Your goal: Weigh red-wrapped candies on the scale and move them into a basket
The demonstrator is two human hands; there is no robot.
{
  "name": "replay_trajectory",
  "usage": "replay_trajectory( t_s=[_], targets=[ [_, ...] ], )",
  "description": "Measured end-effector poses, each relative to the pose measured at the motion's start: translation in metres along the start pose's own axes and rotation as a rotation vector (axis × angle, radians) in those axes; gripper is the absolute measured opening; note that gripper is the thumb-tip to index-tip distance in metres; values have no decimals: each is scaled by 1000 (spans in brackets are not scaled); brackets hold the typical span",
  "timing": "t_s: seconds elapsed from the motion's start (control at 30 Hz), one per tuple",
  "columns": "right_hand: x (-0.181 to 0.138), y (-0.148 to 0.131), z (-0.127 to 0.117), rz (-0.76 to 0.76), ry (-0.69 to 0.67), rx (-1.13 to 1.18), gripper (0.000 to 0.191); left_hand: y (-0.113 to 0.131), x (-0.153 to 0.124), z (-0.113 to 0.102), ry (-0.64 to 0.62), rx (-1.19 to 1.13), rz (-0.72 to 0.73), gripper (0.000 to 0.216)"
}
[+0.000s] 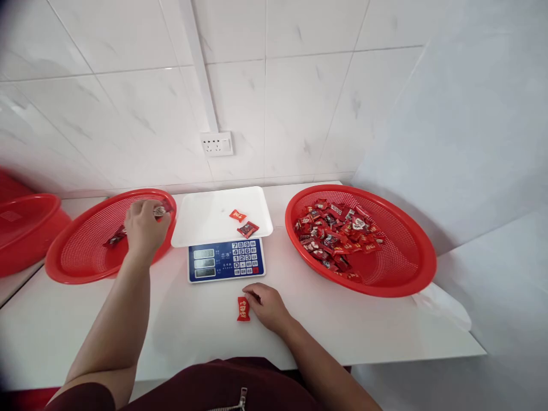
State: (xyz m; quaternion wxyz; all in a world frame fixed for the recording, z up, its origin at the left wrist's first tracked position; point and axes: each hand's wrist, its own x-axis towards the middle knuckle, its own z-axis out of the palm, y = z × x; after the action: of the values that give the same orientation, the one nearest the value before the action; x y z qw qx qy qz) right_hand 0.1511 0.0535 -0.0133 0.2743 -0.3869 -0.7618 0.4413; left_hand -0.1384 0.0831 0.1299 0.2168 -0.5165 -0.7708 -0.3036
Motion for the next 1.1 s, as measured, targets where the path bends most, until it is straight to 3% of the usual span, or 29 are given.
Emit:
replay_trajectory(
  t_s=[0.1,0.27,0.37,0.47,0.6,0.8,0.9,1.0,1.1],
  targets=[
    [1,0,0,13,-12,0,21,-3,-2,-3,-32,-46,76,19],
    [1,0,1,28,-13,-6,22,54,-33,31,-405,-311,435,22],
    [0,2,2,22,0,-14,22,87,-43,49,-468,-330,589,25],
    [-1,4,2,11,5,-20,22,100,-39,54,-487,-335,608,20],
    [-2,4,1,14,-2,-11,22,83,-28,37,-391,-380,475,18],
    [-1,-2,-1,26,-32,-1,22,-2,-11,-12,-109,-160,48,15],
    [0,-4,-2,27,-43,-4,21,-34,-6,-21,0,-22,-97,19],
    [0,-4,-2,25,-40,-11,21,-31,-7,-10,-21,-28,-4,21],
    [0,-3,-1,24,-31,-10,21,4,-12,17,-207,-176,201,20]
  ],
)
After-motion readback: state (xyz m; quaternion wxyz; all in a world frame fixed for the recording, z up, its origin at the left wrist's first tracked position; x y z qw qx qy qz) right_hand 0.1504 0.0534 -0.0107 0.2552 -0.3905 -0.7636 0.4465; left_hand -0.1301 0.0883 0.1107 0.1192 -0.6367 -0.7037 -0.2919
